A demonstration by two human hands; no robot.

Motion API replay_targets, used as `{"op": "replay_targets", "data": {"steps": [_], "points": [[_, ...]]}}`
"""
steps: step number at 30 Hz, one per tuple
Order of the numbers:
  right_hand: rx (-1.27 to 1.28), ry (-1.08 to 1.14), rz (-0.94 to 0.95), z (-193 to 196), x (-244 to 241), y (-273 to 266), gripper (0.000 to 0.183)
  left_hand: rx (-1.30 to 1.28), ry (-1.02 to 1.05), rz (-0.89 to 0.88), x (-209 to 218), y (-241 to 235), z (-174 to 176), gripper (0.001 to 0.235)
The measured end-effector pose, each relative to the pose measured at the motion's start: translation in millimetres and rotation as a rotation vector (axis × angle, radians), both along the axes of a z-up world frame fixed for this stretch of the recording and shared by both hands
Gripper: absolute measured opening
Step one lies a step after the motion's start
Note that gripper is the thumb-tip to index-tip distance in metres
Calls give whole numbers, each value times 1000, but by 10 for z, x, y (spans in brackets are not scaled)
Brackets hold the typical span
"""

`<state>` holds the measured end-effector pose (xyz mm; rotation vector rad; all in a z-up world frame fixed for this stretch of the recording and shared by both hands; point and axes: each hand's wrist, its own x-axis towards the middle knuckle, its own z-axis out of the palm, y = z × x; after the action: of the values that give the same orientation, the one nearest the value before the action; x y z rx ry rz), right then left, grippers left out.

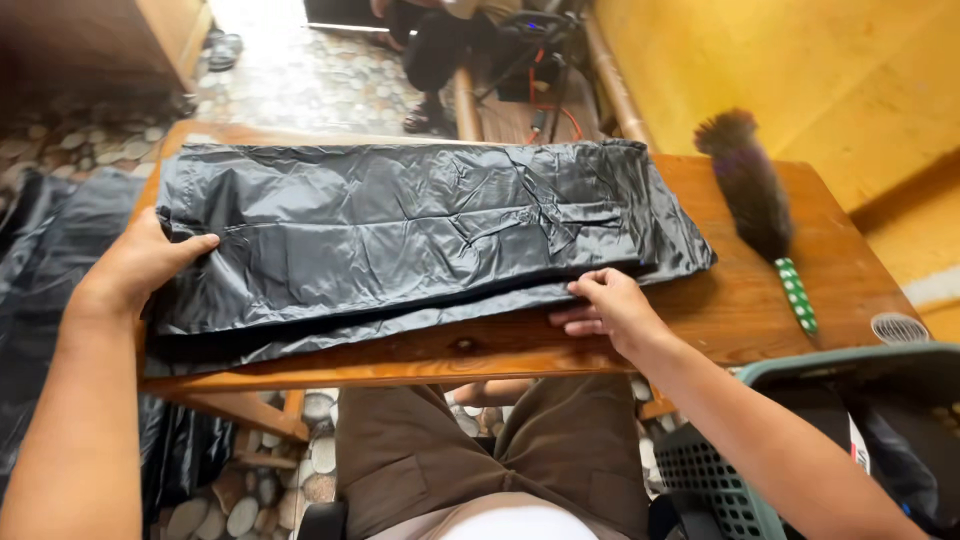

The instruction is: The person cleans a small black pouch with a brush, places it in a basket, then retrieves a larger black package. They clean the larger package with the brush and wrap it tightly in black plastic wrap on a wooden table.

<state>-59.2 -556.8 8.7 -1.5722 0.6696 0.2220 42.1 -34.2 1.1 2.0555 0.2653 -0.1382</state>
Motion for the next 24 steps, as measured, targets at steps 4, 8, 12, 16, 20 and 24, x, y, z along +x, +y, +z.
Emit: {"op": "replay_targets", "data": {"steps": [4, 8, 12, 16, 20, 24], "points": [[-513, 207, 479, 609, -344, -153, 33, 488, -6, -74, 440, -343, -17, 80], [-1362, -527, 414, 61, -32, -743, 33, 858, -47, -73, 457, -861, -111, 112], [-1205, -270, 701, -116, 328, -723, 82, 942, -450, -371, 162, -1441, -36, 86], [-1192, -257, 748, -514, 515, -897, 76, 881, -195, -503, 207, -1515, -471, 87], [-1357, -384, 640, -595, 402, -1146, 71, 993, -248, -460, 147, -1432, -548, 86], [-1360, -148, 572, -504, 404, -1472, 68, 976, -110, -425, 93, -1261, -294, 94]]}}
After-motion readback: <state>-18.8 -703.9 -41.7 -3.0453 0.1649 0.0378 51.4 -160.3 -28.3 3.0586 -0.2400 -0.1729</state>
